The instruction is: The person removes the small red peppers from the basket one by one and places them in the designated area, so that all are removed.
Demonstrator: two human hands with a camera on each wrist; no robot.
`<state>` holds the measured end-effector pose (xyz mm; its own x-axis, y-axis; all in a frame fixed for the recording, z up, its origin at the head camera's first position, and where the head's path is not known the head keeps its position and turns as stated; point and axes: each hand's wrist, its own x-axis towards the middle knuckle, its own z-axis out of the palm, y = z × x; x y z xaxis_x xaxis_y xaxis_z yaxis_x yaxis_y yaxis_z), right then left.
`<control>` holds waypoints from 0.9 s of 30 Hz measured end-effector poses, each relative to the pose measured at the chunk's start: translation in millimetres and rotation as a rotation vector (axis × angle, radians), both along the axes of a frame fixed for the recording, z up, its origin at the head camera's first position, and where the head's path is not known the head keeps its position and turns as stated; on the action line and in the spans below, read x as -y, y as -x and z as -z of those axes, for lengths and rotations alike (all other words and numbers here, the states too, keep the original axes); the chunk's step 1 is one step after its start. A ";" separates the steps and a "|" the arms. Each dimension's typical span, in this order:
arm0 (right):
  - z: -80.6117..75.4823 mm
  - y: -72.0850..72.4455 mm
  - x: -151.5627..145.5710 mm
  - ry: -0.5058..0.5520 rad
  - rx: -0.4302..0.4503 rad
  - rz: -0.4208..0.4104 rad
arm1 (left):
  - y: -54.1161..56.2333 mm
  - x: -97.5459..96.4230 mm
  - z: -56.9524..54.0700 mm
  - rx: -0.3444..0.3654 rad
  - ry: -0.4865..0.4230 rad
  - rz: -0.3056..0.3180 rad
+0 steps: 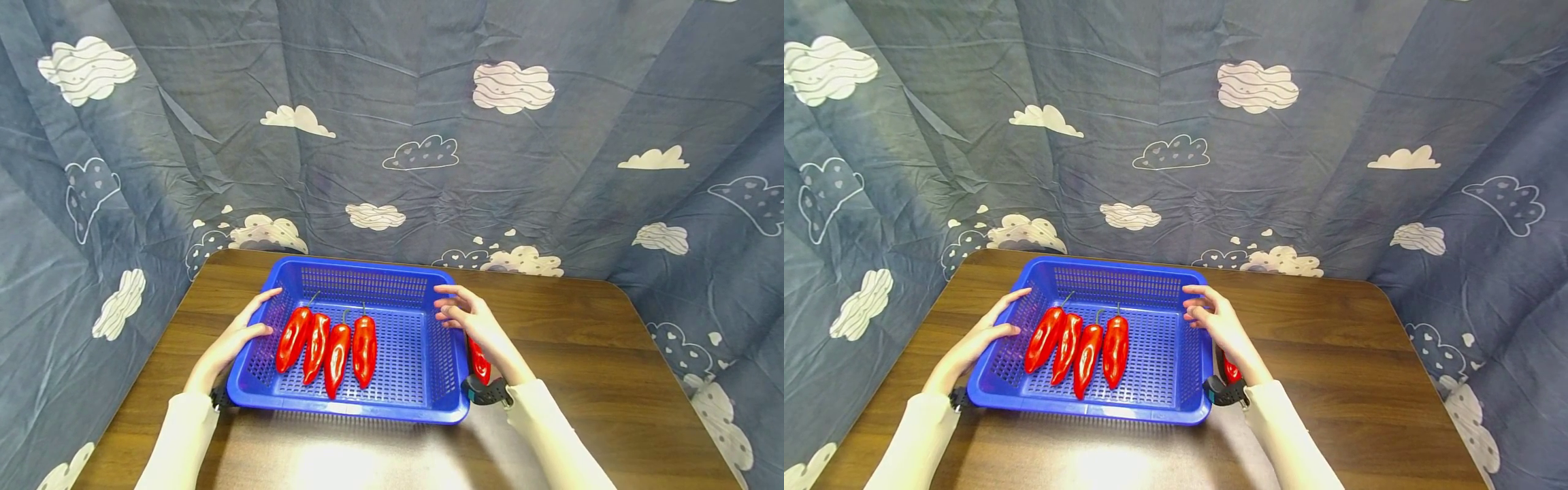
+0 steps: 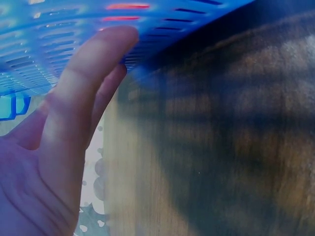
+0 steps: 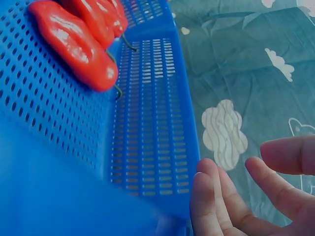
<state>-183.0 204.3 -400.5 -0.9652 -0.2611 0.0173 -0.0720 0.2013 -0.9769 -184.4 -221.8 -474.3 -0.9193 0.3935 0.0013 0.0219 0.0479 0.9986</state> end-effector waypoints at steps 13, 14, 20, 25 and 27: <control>2.7 5.4 21.6 -0.039 0.029 -0.039 | -1.2 -0.6 -2.0 0.016 -0.007 -0.007; 2.7 5.5 23.4 -0.043 0.034 -0.040 | -1.1 -0.5 -2.0 0.010 -0.003 -0.008; 2.3 6.2 35.3 -0.057 0.072 -0.054 | -1.1 -1.0 -1.5 -0.011 0.008 -0.012; 3.1 8.4 44.7 -0.059 0.078 -0.078 | -1.6 -1.4 -1.2 0.007 -0.011 -0.010; 4.1 9.7 47.5 -0.059 0.069 -0.090 | -1.6 -1.6 -1.2 0.004 -0.010 -0.010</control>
<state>-192.8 156.8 -404.7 -0.9362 -0.3451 -0.0664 -0.0253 0.2548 -0.9667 -182.8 -220.2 -473.2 -0.9233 0.3841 0.0020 0.0179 0.0378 0.9991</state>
